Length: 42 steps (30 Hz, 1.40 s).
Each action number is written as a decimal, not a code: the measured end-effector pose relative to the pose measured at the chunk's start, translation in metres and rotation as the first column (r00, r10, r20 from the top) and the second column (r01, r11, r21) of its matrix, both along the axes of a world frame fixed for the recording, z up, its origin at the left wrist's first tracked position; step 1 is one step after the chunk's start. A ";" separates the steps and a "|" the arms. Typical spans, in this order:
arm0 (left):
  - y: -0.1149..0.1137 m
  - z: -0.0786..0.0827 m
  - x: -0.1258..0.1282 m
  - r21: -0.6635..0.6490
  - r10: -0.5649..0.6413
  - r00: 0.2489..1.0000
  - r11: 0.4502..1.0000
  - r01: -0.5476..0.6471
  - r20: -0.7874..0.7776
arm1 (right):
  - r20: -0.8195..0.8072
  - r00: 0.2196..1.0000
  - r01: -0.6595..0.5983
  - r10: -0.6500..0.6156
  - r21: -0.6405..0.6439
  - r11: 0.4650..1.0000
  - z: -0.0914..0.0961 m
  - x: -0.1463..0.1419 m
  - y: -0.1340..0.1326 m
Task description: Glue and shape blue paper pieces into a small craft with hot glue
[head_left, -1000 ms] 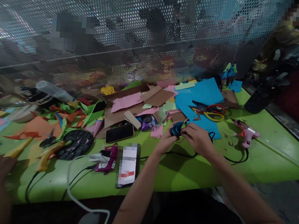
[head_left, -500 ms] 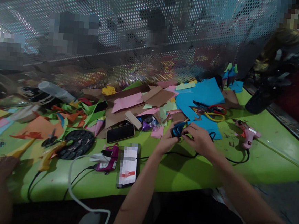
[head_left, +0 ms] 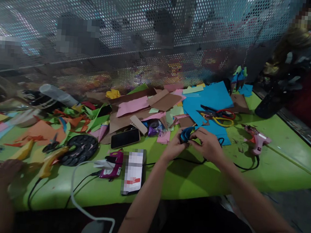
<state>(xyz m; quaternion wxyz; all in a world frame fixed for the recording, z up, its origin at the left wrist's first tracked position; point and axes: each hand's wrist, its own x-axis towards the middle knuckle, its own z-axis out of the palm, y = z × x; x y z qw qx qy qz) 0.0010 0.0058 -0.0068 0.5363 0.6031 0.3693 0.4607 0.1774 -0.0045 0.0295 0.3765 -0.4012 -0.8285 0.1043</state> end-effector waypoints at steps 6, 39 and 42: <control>-0.001 0.003 0.002 0.008 -0.010 1.000 1.000 0.010 -0.026 | 0.018 1.000 -0.008 0.008 -0.013 1.000 0.000 -0.001 0.000; -0.001 -0.003 -0.005 0.243 0.113 0.947 0.969 -0.038 -0.302 | -0.353 0.926 -0.166 0.134 -0.061 0.984 0.005 0.011 0.003; -0.003 0.000 -0.005 0.232 0.075 0.952 0.973 -0.005 -0.297 | -0.312 0.941 -0.161 0.132 -0.070 0.984 0.003 0.010 0.003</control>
